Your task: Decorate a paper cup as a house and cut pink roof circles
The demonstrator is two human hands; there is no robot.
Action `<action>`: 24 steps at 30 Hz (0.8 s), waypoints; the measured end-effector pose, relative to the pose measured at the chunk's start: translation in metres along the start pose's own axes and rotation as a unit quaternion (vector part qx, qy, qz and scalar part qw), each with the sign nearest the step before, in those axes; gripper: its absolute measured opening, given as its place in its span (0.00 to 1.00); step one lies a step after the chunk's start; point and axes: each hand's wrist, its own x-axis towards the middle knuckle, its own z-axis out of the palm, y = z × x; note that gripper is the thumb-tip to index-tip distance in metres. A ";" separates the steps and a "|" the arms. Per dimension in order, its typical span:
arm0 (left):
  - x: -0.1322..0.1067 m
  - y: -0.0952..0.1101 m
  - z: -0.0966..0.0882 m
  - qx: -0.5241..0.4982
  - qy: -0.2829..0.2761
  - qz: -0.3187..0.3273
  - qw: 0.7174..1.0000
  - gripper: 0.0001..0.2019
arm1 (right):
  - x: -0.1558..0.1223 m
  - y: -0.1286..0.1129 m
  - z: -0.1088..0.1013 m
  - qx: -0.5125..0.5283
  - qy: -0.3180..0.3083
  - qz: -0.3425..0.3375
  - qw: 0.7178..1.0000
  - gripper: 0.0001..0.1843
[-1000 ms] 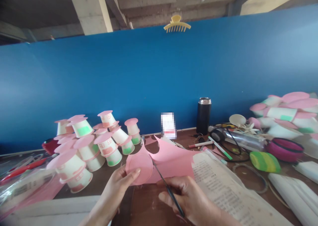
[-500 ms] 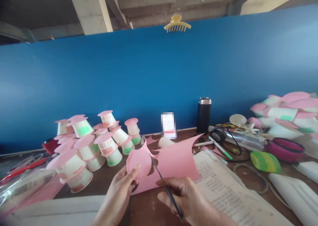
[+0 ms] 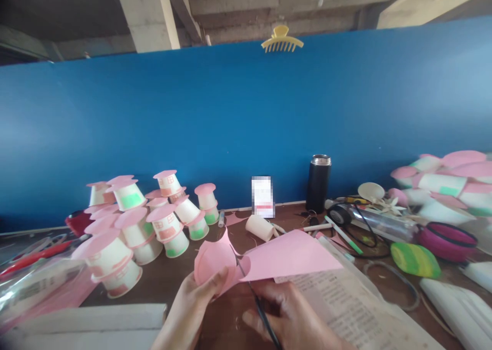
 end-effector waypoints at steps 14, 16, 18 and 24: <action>-0.003 0.001 0.001 0.038 -0.049 0.003 0.998 0.24 | -0.001 0.003 0.001 -0.007 0.020 0.015 1.000 0.21; -0.002 0.000 0.000 0.041 -0.053 0.003 0.998 0.24 | 0.000 0.003 0.001 -0.001 0.022 0.012 1.000 0.21; -0.001 0.000 -0.001 0.051 -0.054 0.002 0.997 0.24 | 0.000 0.004 0.001 0.009 0.025 0.019 0.999 0.20; 0.001 -0.004 -0.003 0.061 -0.052 -0.004 0.997 0.23 | 0.000 0.001 0.003 0.030 0.027 0.015 0.999 0.19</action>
